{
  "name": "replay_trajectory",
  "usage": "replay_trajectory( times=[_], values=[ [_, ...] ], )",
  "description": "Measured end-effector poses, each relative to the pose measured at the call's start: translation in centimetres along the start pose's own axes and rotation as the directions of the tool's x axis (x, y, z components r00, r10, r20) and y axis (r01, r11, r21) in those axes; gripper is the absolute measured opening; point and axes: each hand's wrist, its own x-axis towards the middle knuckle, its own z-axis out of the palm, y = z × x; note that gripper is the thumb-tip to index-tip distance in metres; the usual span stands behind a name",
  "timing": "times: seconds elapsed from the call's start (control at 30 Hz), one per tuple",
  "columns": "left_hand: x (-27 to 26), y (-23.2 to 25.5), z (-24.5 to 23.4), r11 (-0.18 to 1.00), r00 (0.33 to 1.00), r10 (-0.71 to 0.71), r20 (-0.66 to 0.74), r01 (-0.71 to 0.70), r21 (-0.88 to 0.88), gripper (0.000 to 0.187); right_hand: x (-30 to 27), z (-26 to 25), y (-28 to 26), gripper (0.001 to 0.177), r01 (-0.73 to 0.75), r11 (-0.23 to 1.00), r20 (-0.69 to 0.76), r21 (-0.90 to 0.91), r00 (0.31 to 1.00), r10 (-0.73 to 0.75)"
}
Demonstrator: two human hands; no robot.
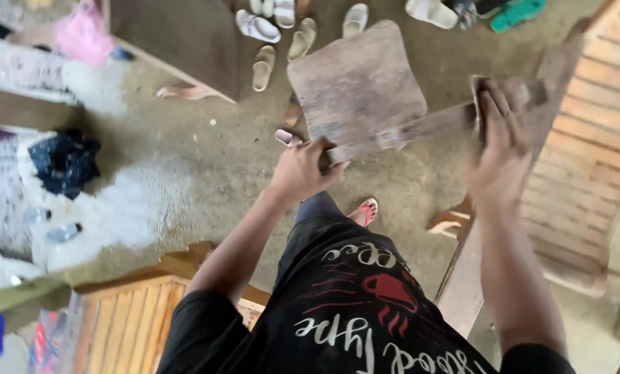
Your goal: Manually sanding a wooden chair to prepare the surface using sandpaper
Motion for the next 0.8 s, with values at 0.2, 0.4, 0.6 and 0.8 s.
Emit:
replay_trajectory(
  times=[0.2,0.4,0.6,0.8],
  values=[
    [-0.2,-0.2,1.0,0.996,0.997,0.014,-0.082,-0.021,-0.087,0.039,0.5,0.1,-1.0,0.064,-0.450,-0.153,0.399,0.880,0.874,-0.277],
    [-0.1,0.0,1.3,0.762,0.999,-0.047,-0.028,0.018,-0.648,0.039,2.9,2.1,-5.8,0.023,-0.021,0.922,0.499,0.387,0.845,-0.190],
    [-1.2,-5.3,3.0,0.777,0.987,0.154,0.038,-0.098,-0.621,0.062,1.2,-2.1,-1.5,0.019,0.167,0.984,0.144,0.062,0.974,-0.174],
    [-1.5,-8.1,4.4,0.805,0.984,0.125,0.128,-0.025,-0.593,0.068,0.9,2.4,-7.5,0.039,0.205,0.970,0.350,-0.134,0.925,-0.147]
  ],
)
